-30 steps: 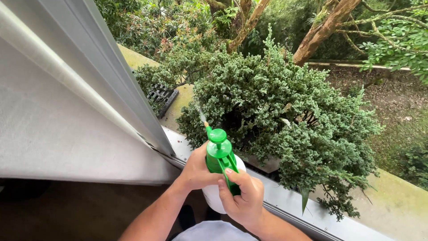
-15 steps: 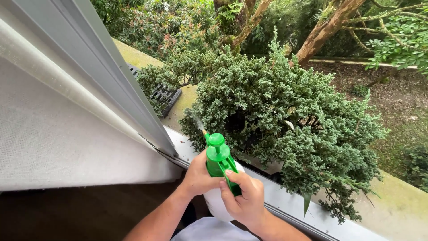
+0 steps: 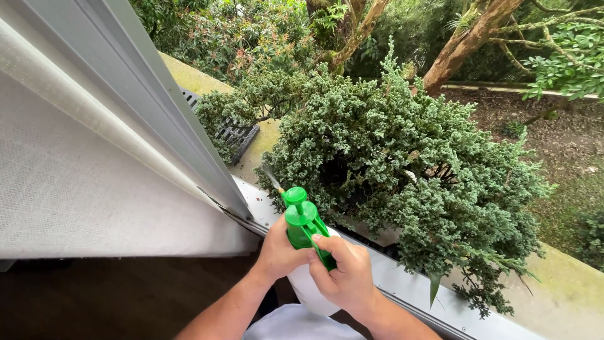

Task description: The person uses a green and white pump sprayer to mist water onto several potted plants on a balcony ledge. The person repeatedly pumps the sprayer to build pressure and then sprays the foliage of a large evergreen shrub and a smaller plant.

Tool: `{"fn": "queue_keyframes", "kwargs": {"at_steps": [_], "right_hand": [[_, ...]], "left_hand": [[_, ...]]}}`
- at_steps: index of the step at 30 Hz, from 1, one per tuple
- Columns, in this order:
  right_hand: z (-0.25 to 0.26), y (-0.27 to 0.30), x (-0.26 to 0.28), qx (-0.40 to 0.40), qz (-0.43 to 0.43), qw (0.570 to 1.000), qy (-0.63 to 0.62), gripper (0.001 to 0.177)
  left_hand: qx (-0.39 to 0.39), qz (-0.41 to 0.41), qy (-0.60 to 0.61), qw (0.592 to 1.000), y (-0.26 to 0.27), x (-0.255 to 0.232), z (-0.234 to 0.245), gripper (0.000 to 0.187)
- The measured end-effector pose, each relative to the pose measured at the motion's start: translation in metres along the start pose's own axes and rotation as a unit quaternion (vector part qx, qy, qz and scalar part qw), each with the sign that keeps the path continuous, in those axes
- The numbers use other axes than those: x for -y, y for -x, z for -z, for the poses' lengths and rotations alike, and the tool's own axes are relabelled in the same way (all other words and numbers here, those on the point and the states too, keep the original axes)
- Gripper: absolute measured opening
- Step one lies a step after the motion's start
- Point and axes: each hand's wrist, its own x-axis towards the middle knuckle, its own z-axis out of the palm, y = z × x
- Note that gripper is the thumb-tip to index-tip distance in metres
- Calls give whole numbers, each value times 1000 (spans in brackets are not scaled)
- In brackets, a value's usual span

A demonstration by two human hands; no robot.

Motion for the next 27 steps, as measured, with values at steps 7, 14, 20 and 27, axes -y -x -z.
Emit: {"fn": "queue_keyframes", "kwargs": {"at_steps": [7,14,20,27], "right_hand": [[19,-6,-1,-21,26,999,20,30],[9,-21,7,-6,71,997,-5,31],[6,-9,-4,10,33,999,-14,26],[24,-6,-7,-25,41,998,36,24]], "left_hand": [[19,-37,10,999,-6,-39,-12,50],[-32,-26,-15,999,0,-29,5,64],[-28,-11,-5,1000,0,-4,-2,58],[18,-35,34,999,-10,-34,-17,61]]}}
